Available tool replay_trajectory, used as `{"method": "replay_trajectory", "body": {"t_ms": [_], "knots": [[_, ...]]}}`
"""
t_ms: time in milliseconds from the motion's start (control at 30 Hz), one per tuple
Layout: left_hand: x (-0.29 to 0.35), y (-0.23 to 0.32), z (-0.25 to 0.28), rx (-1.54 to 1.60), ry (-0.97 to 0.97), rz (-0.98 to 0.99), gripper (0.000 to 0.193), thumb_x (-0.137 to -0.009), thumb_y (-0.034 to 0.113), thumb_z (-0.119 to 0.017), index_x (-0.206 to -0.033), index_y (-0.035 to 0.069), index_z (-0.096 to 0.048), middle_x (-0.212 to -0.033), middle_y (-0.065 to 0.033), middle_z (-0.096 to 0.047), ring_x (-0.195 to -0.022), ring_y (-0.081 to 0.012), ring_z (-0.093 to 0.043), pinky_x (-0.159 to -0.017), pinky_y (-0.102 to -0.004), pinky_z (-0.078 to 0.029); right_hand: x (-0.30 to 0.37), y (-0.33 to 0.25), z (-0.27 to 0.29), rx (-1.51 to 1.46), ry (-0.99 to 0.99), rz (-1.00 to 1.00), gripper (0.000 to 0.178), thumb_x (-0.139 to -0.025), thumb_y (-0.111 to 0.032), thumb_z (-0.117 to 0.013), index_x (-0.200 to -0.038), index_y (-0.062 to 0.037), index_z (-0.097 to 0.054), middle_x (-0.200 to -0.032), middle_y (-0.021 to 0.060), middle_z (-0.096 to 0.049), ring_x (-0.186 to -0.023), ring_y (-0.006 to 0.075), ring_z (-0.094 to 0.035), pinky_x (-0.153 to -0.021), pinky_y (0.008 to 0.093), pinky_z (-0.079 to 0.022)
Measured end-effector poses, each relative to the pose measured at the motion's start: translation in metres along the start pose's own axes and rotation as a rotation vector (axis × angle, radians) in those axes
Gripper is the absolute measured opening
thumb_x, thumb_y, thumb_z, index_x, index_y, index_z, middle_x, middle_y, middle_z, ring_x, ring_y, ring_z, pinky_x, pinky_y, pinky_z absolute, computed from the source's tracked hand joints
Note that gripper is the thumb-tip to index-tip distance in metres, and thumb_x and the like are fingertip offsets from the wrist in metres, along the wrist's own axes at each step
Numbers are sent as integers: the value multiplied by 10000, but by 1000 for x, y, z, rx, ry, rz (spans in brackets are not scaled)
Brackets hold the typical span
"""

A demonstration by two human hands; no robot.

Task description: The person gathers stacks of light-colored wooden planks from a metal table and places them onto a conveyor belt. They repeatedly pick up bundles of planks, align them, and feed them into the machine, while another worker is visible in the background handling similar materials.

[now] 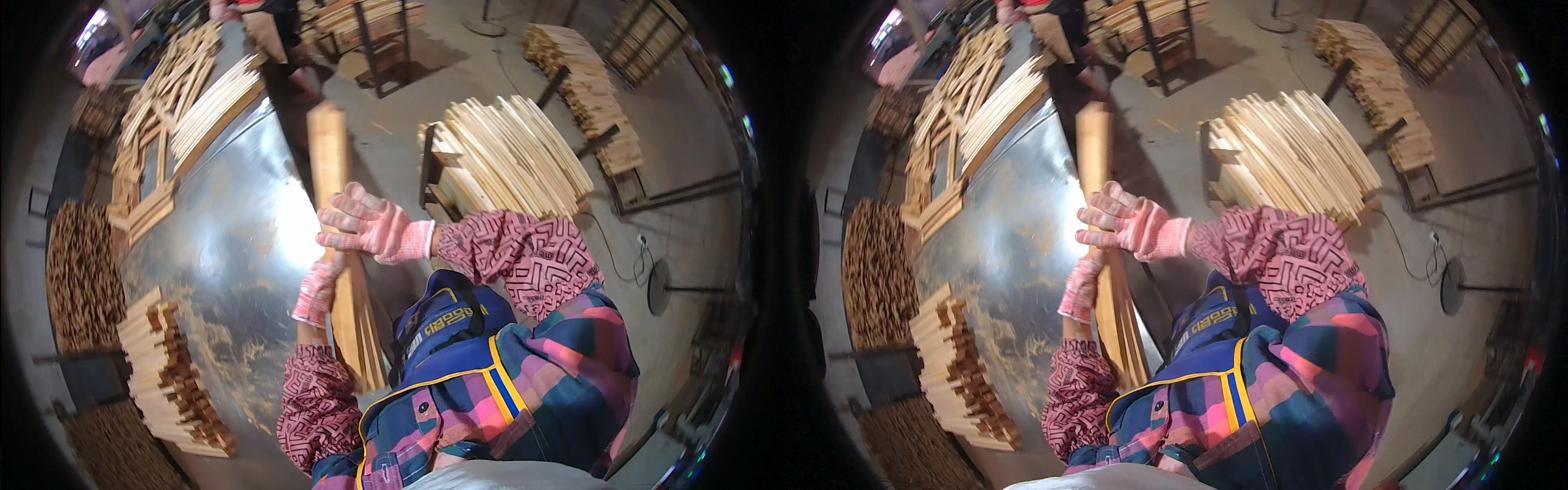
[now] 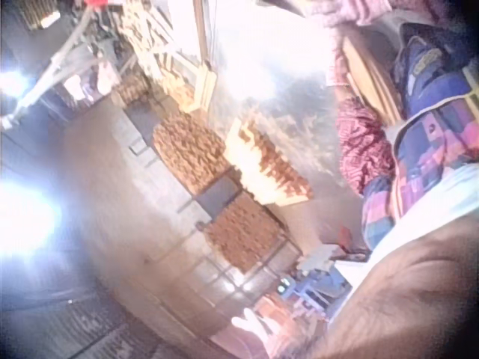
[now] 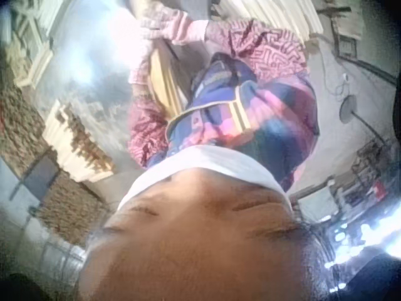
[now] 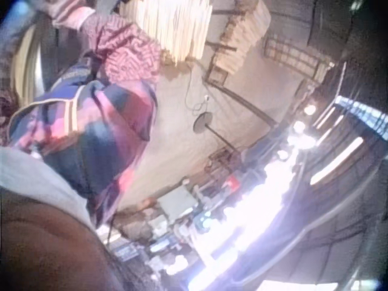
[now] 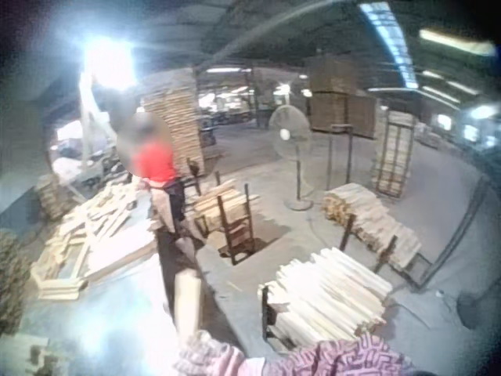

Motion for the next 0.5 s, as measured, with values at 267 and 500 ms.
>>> {"method": "replay_trajectory", "body": {"t_ms": [267,500], "knots": [[-27,-28,-143,342,-422,350,818,-886,632,-617,-1369,-12,-474,-1136,-183,-665,-962,-261,-673,-806,-369,-569,143,108,80,-21,-418,-408,388,-615,-219,-738,-982,-153,-627,-931,49,-640,-921,252,-623,-820,390,-498],[-103,-29,-94,-409,220,132,500,-972,488,-561,-1181,38,-621,-815,-19,-639,-719,-127,-611,-669,-314,-525,401,264,218,455,-512,-1522,571,-730,-373,-757,-1201,-77,-632,-1160,148,-672,-1073,320,-635,-934,435,-494]]}}
Point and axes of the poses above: each hand's wrist, its own x-axis away from the middle knuckle, its own z-axis out of the back of the hand, y = z × x, the point moved 9 cm from there along -x, towards the middle knuckle
